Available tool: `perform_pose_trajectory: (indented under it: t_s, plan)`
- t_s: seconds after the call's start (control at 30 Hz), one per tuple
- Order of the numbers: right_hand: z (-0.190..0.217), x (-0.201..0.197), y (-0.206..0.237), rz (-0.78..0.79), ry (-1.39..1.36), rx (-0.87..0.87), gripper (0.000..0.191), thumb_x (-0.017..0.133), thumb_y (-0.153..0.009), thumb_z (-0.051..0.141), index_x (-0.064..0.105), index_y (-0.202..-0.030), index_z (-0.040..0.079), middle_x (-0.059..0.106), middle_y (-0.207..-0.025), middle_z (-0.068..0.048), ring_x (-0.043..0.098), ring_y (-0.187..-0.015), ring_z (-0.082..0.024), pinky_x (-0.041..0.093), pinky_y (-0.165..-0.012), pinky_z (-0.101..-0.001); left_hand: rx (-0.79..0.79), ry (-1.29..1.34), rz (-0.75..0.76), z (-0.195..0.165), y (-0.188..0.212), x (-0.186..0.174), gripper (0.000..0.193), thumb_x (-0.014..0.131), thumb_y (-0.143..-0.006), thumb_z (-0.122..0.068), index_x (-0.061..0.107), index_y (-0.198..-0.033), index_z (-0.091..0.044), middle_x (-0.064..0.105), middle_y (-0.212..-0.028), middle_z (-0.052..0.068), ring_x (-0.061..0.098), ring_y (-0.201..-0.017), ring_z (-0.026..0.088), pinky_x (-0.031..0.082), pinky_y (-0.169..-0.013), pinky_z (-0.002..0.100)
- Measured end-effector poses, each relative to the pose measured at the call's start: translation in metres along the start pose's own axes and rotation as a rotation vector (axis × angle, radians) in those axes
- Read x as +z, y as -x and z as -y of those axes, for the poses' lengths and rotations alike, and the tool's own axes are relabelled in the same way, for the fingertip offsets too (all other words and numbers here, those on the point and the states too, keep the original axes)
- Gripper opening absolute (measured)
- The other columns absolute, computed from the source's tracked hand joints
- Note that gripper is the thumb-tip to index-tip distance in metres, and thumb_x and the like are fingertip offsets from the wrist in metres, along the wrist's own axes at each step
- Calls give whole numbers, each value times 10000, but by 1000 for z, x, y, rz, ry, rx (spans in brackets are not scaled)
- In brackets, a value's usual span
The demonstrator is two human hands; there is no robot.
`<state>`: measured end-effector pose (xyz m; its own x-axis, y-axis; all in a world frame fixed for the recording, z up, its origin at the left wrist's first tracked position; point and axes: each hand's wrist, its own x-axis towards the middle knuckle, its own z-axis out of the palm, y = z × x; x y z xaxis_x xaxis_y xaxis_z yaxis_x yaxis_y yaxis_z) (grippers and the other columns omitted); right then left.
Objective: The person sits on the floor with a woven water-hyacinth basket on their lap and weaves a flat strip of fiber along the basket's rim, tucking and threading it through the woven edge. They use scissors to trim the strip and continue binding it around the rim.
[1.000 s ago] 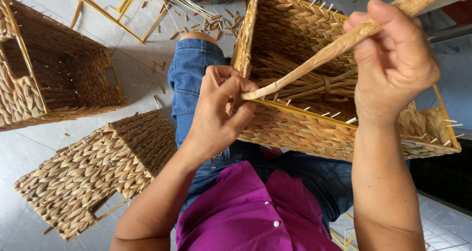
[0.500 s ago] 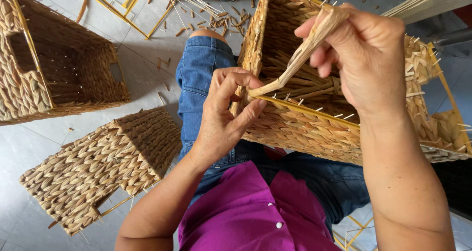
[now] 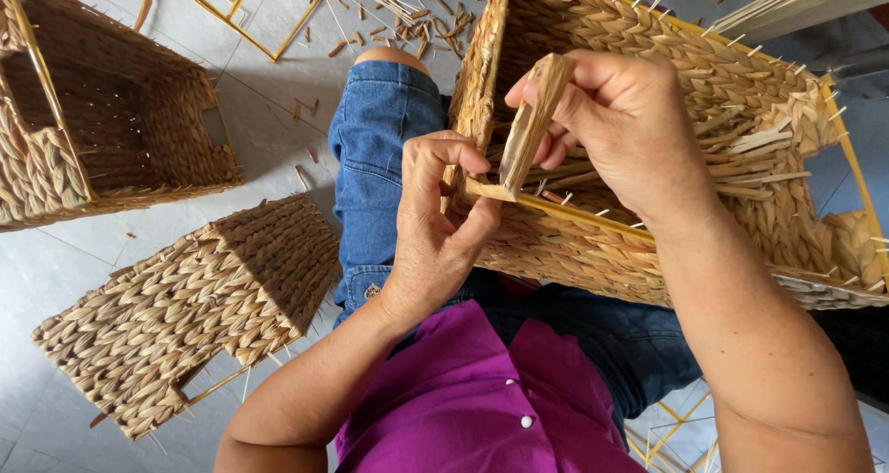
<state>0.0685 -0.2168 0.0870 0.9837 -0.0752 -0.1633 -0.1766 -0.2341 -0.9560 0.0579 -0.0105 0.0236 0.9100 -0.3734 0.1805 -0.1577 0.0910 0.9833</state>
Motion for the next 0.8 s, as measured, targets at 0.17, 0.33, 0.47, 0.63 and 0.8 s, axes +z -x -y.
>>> perform_pose_trajectory:
  t_s: [0.17, 0.33, 0.47, 0.63, 0.8]
  plan:
    - [0, 5, -2, 10, -72, 79, 193, 607, -1082, 173, 722, -1119, 23, 724, -838, -40, 685, -684, -86, 583, -579, -222, -59, 58, 2, 1, 3, 0, 366, 712, -945, 6, 500, -1230, -80, 481, -1312, 72, 509, -1251, 180, 459, -1038, 293]
    - [0, 9, -3, 69, -38, 177, 167, 642, -1057, 195, 720, -1026, 50, 722, -803, -28, 680, -652, -83, 561, -554, -218, 24, -43, -80, -3, 8, -5, 469, 825, -921, -37, 484, -1242, -71, 517, -1310, 79, 548, -1202, 184, 496, -962, 289]
    - [0, 7, -3, 37, -102, 146, 150, 647, -1046, 195, 718, -1037, 65, 724, -820, -23, 687, -657, -86, 555, -550, -218, 287, -325, -116, -9, 10, -12, 389, 868, -885, -6, 567, -1123, -65, 590, -1136, 79, 613, -1044, 211, 528, -899, 317]
    - [-5, 4, -2, 51, -58, 136, 146, 630, -1064, 196, 693, -1039, 67, 724, -818, -26, 695, -648, -90, 547, -532, -212, 363, -498, -128, -14, 10, -10, 275, 894, -836, 4, 718, -1040, -52, 622, -991, 85, 632, -910, 230, 532, -751, 333]
    - [-8, 3, -4, 49, -66, 153, 146, 611, -1072, 194, 682, -1034, 73, 730, -830, -28, 703, -649, -93, 540, -523, -208, 413, -549, -103, -17, 7, -13, 288, 891, -859, 2, 728, -1088, -61, 626, -1006, 84, 642, -908, 228, 544, -763, 342]
